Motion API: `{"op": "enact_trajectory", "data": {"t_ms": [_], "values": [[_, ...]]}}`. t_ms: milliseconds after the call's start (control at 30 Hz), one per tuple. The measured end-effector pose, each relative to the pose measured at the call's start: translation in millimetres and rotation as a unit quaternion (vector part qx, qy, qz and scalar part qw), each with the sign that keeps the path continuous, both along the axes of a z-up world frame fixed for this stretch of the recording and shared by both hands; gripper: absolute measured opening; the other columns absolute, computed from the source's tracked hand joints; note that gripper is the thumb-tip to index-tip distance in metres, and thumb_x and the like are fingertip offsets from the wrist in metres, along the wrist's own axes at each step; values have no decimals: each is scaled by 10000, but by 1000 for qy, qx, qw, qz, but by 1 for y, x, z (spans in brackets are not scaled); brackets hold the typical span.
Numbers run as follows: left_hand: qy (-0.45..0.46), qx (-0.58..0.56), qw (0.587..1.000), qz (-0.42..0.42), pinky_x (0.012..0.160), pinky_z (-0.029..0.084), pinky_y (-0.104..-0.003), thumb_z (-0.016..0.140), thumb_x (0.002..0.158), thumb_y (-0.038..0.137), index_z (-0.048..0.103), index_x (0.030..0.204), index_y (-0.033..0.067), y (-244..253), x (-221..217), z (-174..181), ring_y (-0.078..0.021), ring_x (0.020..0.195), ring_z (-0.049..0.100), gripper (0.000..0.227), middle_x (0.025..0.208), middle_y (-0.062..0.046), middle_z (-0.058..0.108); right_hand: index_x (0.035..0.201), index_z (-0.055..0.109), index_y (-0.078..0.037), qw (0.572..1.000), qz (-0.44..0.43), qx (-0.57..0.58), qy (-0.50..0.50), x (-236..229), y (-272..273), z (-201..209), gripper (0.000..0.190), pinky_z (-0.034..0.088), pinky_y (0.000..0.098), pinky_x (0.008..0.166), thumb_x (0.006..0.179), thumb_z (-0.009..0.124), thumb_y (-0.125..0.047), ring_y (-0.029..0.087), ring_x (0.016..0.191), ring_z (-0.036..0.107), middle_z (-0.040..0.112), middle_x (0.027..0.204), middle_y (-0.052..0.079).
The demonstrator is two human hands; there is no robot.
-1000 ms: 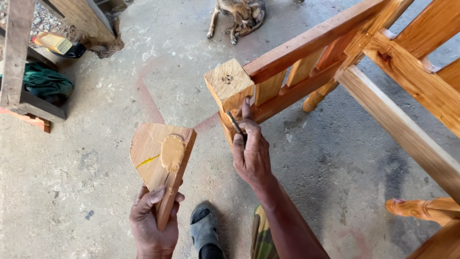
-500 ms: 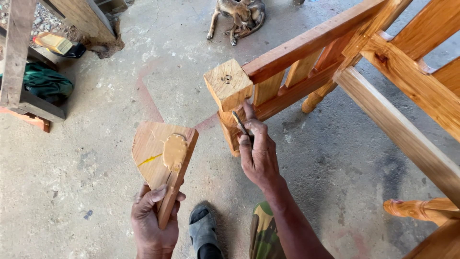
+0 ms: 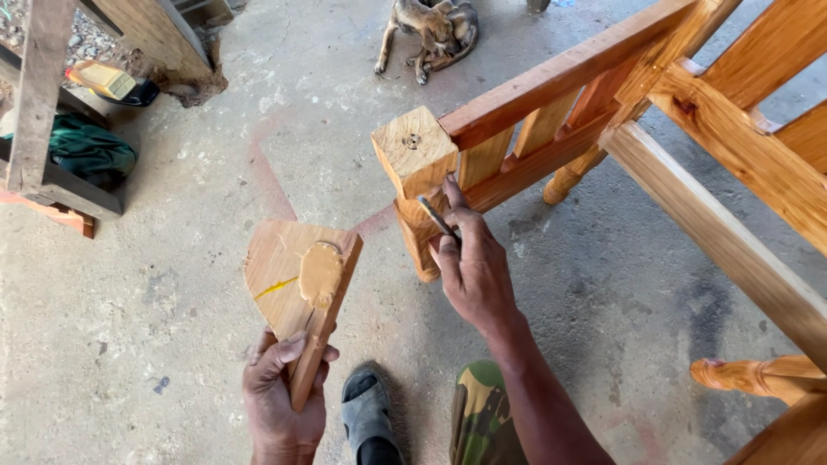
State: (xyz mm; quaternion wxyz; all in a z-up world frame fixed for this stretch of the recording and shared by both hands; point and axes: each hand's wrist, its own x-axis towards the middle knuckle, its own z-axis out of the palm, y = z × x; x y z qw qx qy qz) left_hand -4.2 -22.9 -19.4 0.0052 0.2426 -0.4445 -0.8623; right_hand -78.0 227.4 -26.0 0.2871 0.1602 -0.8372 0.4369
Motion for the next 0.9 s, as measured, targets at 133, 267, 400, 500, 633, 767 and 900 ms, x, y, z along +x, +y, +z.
{"op": "enact_trajectory", "data": {"t_ms": [133, 267, 400, 500, 633, 767, 900], "values": [[23, 23, 999, -3, 487, 504, -265, 642, 741, 72, 591, 1212, -46, 2, 0, -2, -248, 603, 702, 489, 914, -197, 740, 1205, 571, -15, 962, 52, -202, -178, 12, 7, -10, 164, 636, 293, 673, 1041, 571, -33, 170, 813, 704, 670, 1078, 143], [14, 28, 999, 42, 445, 489, -279, 665, 724, 50, 598, 1170, -12, 8, 2, 9, -243, 577, 693, 455, 889, -160, 735, 1186, 601, 19, 940, 165, -233, -188, 30, 5, 17, 173, 593, 263, 677, 1017, 628, -9, 126, 803, 671, 687, 999, 100], [14, 50, 999, 8, 458, 495, -255, 677, 731, 53, 627, 1174, -27, 13, 0, 13, -206, 570, 688, 452, 848, -149, 712, 1241, 628, 30, 904, 222, -242, -273, 38, -2, 32, 278, 595, 263, 715, 964, 641, 8, 115, 835, 677, 700, 1033, 104], [-1, 52, 999, -2, 467, 507, -252, 688, 719, 61, 628, 1175, -27, 13, 0, 18, -190, 563, 685, 468, 850, -140, 713, 1242, 664, 8, 925, 201, -168, -275, 43, -8, 28, 295, 596, 263, 690, 946, 657, 12, 117, 811, 693, 737, 1035, 102], [-16, 83, 996, -12, 469, 510, -259, 699, 725, 59, 612, 1171, -36, 14, -2, 18, -201, 551, 680, 465, 843, -148, 708, 1188, 709, -19, 979, 149, -13, -136, 50, -28, 35, 267, 583, 261, 703, 927, 694, 35, 137, 853, 701, 750, 1072, 94], [-23, 111, 993, -25, 450, 492, -251, 695, 739, 70, 613, 1168, -40, 13, -1, 21, -198, 542, 679, 451, 841, -143, 705, 1190, 704, -7, 987, 150, 30, -45, 51, -41, 34, 275, 590, 278, 787, 925, 689, 63, 168, 970, 721, 717, 1106, 111], [-24, 136, 990, -28, 450, 499, -248, 679, 734, 72, 606, 1166, -36, 11, 0, 22, -203, 543, 689, 451, 853, -146, 717, 1198, 708, 4, 988, 134, 34, -62, 52, -39, 28, 285, 584, 274, 737, 925, 678, 77, 170, 925, 717, 706, 1085, 117]]}}
